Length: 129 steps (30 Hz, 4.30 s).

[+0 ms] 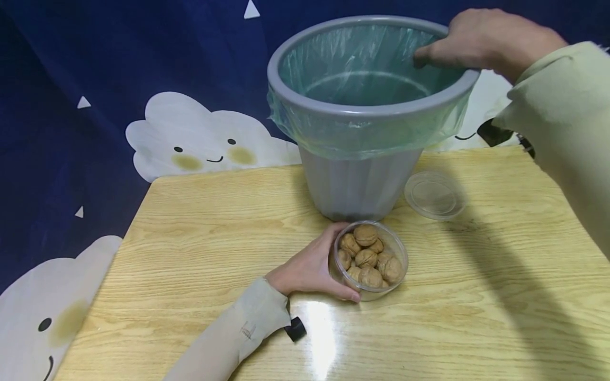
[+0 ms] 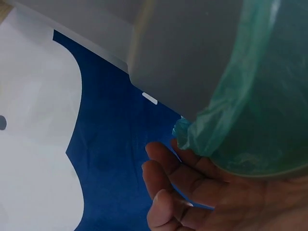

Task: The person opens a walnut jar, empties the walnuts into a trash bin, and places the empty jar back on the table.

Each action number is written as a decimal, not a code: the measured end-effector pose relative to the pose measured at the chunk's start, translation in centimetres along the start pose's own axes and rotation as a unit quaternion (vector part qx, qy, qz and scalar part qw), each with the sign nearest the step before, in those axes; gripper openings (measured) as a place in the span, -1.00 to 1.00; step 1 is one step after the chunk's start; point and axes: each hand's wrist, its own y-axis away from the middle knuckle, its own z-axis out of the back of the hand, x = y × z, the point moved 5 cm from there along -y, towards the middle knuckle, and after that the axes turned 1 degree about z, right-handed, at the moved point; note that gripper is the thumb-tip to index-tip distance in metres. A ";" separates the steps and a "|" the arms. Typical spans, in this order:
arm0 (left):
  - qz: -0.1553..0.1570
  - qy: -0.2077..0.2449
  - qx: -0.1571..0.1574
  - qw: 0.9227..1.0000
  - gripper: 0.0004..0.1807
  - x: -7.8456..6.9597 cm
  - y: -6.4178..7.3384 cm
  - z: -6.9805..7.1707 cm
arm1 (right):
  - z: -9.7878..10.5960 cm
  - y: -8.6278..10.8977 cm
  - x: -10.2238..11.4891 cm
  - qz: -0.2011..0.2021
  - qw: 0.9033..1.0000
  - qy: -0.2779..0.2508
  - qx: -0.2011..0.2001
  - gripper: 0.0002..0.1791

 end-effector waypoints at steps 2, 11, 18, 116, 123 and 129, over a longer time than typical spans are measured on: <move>0.007 0.001 0.002 1.000 0.36 0.0 0.1 0.0 | 0.0 0.0 0.1 0.000 1.000 0.000 -0.001 -0.26; 0.001 0.022 0.003 1.000 0.41 0.3 0.0 0.0 | -0.1 0.0 0.3 0.005 1.000 -0.001 -0.001 -0.25; -0.005 0.031 0.002 1.000 0.54 0.4 -0.2 -0.1 | -0.1 -0.3 -0.1 0.002 1.000 0.003 0.000 -0.23; -0.009 0.072 -0.002 0.997 0.49 0.3 -0.9 0.1 | 0.5 0.8 -0.3 -0.005 1.000 -0.024 -0.010 -0.49; -0.022 0.075 -0.005 0.997 0.45 0.2 -1.0 0.1 | 0.5 1.1 -0.2 -0.008 1.000 -0.022 -0.008 -0.54; -0.027 0.070 -0.009 0.997 0.44 0.3 -1.0 0.2 | 0.3 1.0 -0.1 -0.007 1.000 -0.027 -0.004 -0.53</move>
